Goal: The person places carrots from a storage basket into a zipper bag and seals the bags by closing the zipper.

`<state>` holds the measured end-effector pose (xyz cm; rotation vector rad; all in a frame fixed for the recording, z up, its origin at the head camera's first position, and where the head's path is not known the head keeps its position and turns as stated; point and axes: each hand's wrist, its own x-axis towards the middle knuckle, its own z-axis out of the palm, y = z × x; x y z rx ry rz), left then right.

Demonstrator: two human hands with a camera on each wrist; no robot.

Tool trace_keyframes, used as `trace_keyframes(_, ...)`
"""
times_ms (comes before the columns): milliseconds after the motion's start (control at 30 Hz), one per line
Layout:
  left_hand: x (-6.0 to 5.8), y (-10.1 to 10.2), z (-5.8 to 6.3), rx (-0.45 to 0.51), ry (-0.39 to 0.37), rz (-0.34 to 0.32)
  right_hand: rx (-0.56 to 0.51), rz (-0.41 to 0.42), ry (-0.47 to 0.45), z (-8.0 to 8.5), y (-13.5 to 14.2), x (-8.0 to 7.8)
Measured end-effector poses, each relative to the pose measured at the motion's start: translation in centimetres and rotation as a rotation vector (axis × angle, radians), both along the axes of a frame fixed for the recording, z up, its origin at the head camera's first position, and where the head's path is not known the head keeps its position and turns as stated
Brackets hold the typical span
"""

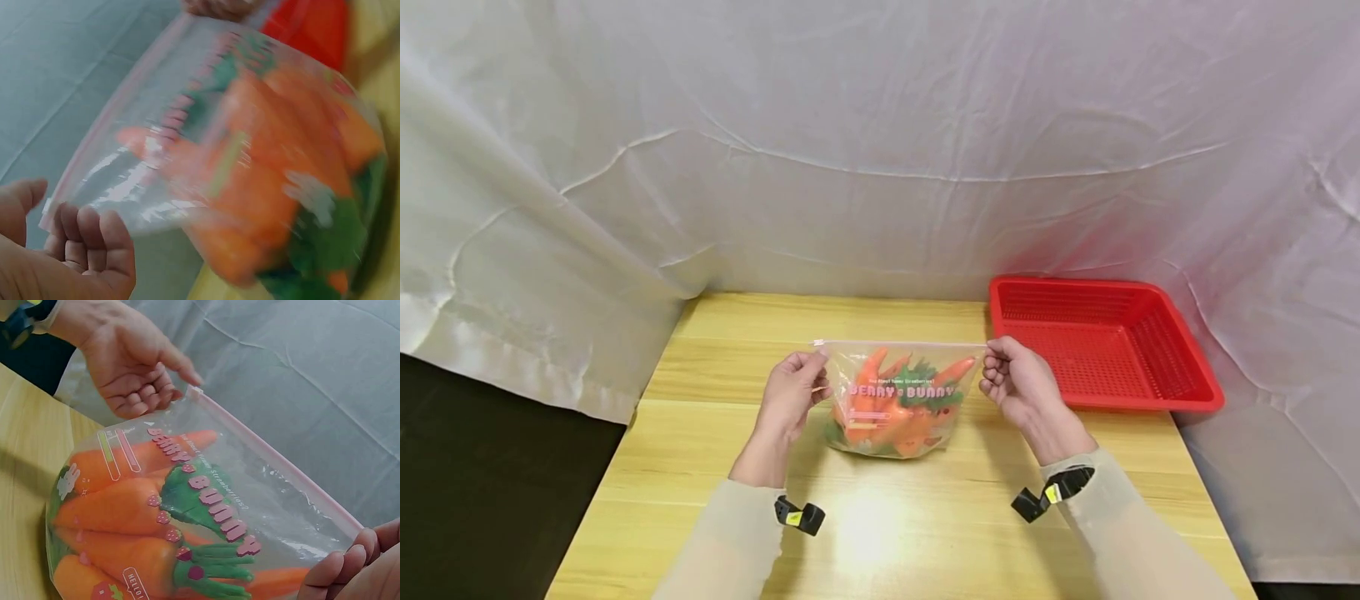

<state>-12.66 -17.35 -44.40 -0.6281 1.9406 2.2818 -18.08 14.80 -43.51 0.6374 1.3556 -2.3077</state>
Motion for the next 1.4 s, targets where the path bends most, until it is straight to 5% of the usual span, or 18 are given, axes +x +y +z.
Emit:
trace_keyframes(167, 0.6, 0.8, -1.1, -0.428, 0.028, -0.114, -0.004, -0.003, 0.016, -0.2, -0.4, -1.0)
trace_keyframes(267, 0.8, 1.5, -1.7, -0.57, 0.056, -0.186, 0.038, 0.011, 0.049, -0.5, -0.8, -1.7)
trace_keyframes(533, -0.1, 2.8, -4.2, -0.752, 0.144, -0.312, 0.352, 0.182, 0.25, -2.8, -2.4, -2.9)
trace_keyframes(733, -2.5, 2.6, -6.4, -1.0, 0.211, -0.324, 0.618, 0.392, 0.371, -5.4, -3.7, -1.9)
trace_keyframes(933, -3.9, 2.4, -7.5, -1.121, 0.203, -0.386, 0.945, 0.51, 0.584, -7.8, -4.9, -0.7)
trace_keyframes(1133, -3.7, 2.8, -8.6, -1.345, 0.239, -0.464, 1.165, 0.632, 0.837, -10.1, -5.6, 0.0)
trace_keyframes(1400, -1.7, 3.0, -9.8, -1.52, 0.435, -0.499, 1.277, 0.723, 0.854, -12.2, -6.1, 1.0)
